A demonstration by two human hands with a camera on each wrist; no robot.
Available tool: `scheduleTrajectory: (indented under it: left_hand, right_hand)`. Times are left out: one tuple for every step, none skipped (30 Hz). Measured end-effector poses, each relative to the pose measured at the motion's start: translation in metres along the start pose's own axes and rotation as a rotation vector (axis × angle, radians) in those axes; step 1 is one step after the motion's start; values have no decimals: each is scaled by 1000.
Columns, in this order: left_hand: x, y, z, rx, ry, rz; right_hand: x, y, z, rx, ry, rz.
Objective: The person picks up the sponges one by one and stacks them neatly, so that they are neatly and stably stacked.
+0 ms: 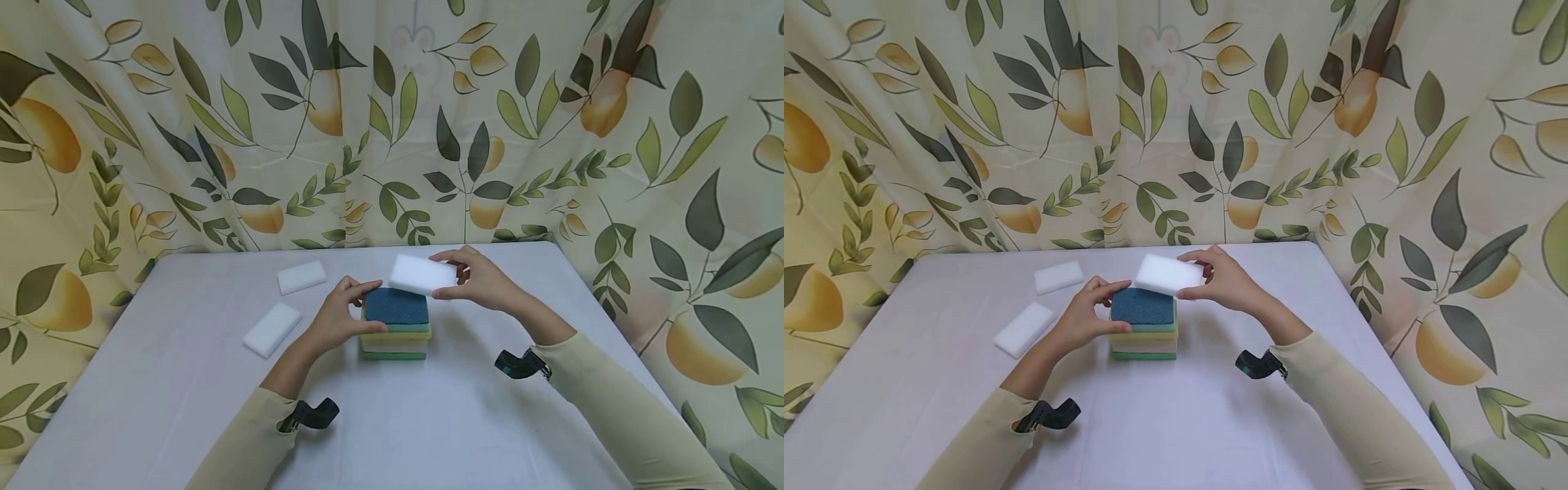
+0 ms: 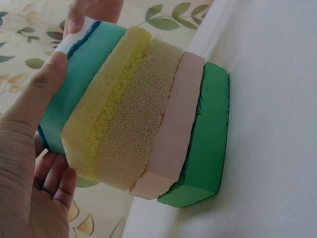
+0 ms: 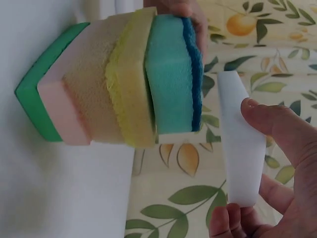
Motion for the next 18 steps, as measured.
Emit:
scheduleTrajectory:
  left_hand:
    - [0, 0, 0, 0, 1, 2]
    - [0, 0, 0, 0, 2, 2]
    - [0, 0, 0, -3, 2, 2]
    - [-1, 0, 0, -6, 3, 1]
    - [-1, 0, 1, -9, 5, 1]
    - [-1, 0, 1, -9, 6, 2]
    - [-1, 0, 1, -9, 8, 2]
    - [-1, -1, 1, -10, 10, 3]
    - [-1, -1, 1, -11, 12, 4]
    - [-1, -1, 1, -9, 14, 5]
    - [-1, -1, 1, -6, 17, 7]
    - [-1, -2, 1, -4, 18, 9]
    - [-1, -2, 1, -6, 20, 8]
    - [-1, -2, 1, -3, 21, 7]
    - [-1, -2, 1, -2, 22, 8]
    - [-1, -3, 1, -1, 23, 9]
    - [-1, -3, 1, 1, 22, 10]
    - [-1, -3, 0, 3, 22, 11]
  right_hand:
    - [0, -1, -1, -2, -5, -1]
    - [1, -2, -2, -1, -10, -1]
    - [1, -3, -3, -1, -14, 0]
    - [1, -4, -5, -2, -19, 2]
    - [2, -5, -6, -3, -24, 4]
    - [2, -6, -7, -3, -28, 6]
    - [3, -7, -8, -5, -31, 10]
    - [4, -9, -9, -5, -33, 17]
    - [4, -10, -10, -8, -36, 22]
    - [5, -12, -11, -8, -40, 27]
    - [5, -13, -13, -8, -44, 32]
    - [5, -15, -14, -7, -47, 37]
    - [5, -16, -15, -7, -50, 43]
    - [6, -18, -16, -6, -54, 46]
    - [6, -18, -17, -5, -57, 50]
    - [6, -19, -18, -6, -60, 52]
    - [6, -20, -18, -9, -62, 54]
    - [6, -21, -19, -11, -64, 56]
Point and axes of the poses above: each hand's wrist, its own x-axis away from the middle knuckle, its own z-axis out of the back of the hand, y = z × x, the point moved 9 cm from there along -x, towards the middle knuckle, and after that the axes turned 4 degrees about y, right-handed, at the moved point
